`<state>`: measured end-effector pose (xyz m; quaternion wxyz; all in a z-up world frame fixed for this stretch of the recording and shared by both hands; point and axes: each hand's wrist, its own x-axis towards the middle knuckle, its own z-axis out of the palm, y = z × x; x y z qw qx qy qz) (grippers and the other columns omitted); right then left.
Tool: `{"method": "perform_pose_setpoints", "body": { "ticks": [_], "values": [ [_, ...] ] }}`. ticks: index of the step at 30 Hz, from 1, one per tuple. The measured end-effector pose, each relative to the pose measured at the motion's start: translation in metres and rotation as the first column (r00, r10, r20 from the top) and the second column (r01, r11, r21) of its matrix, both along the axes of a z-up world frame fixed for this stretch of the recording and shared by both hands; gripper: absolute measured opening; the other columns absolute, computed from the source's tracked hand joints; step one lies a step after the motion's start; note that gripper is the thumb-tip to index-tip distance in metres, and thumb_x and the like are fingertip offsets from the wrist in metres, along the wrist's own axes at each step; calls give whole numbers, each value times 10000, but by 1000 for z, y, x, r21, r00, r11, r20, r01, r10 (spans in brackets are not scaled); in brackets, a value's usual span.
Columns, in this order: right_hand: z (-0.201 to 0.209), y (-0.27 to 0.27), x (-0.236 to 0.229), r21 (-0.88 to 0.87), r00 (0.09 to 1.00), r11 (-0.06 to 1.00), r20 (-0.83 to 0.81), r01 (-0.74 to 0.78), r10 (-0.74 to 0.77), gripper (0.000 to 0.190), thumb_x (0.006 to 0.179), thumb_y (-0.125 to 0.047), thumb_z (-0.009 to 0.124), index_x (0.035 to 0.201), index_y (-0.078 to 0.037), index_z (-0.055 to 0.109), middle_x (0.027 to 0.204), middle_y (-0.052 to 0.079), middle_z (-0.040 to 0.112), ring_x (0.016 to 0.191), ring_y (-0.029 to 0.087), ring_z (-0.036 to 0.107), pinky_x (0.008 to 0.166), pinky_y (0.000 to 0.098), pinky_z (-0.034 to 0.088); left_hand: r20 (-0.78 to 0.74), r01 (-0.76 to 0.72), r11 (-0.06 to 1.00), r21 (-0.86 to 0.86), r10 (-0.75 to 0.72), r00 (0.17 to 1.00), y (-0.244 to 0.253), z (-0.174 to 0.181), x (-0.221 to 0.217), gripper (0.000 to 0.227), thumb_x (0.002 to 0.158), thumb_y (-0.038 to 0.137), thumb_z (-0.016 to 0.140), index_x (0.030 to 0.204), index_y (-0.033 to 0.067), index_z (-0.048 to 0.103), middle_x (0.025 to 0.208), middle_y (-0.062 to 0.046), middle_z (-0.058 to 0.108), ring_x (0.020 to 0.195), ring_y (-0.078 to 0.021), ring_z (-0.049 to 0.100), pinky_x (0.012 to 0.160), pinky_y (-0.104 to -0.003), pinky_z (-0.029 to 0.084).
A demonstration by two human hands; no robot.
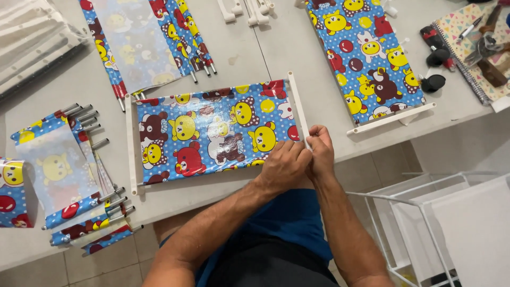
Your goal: Assembling a multi-tiered fabric shelf by inserting support rods into fabric sleeves and connecting them to plastic side frames.
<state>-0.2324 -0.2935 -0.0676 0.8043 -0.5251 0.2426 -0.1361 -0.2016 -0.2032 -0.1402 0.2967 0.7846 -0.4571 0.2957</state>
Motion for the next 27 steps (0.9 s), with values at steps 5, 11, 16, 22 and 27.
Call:
{"method": "perform_pose_setpoints", "body": {
  "ticks": [5,11,16,22,27],
  "values": [
    [29,-6,1,-70,993,991,11,-116,117,355,903,-56,630,1229,-50,490,793,63,600,571,76,549,497,193,431,-296,98,992,84,-69,953,63,68,5,168,937,177,666,1060,63,652,1028,-159,664,1028,-339,671,950,-455,495],
    [32,-24,-5,-141,973,966,-116,-216,200,331,841,-59,706,1153,39,649,709,101,629,538,114,566,454,224,459,-444,-631,726,271,676,587,236,109,12,422,937,220,793,1266,-2,652,1197,-266,663,1143,-443,648,998,-532,493],
    [16,-35,3,56,978,978,-48,-200,203,335,847,-49,632,1169,41,606,727,109,633,530,142,609,449,236,478,-566,-604,563,565,797,212,277,111,3,563,979,311,710,1390,-46,569,1114,-315,692,1012,-527,699,882,-615,547],
    [6,-68,-1,34,956,977,215,-212,200,440,823,-35,535,1262,-23,546,861,62,634,722,143,667,676,231,525,-860,-582,771,-259,91,502,295,121,2,550,1019,307,501,1432,-57,497,923,-223,620,706,-254,593,667,-414,525],
    [39,-59,-5,0,950,967,185,-255,251,272,1106,-368,467,1153,-141,609,647,-37,565,525,52,570,607,200,540,-829,-403,754,-519,-329,452,293,126,11,473,1054,403,329,1376,68,419,762,-103,610,470,-105,492,442,-220,464]
  ]
}}
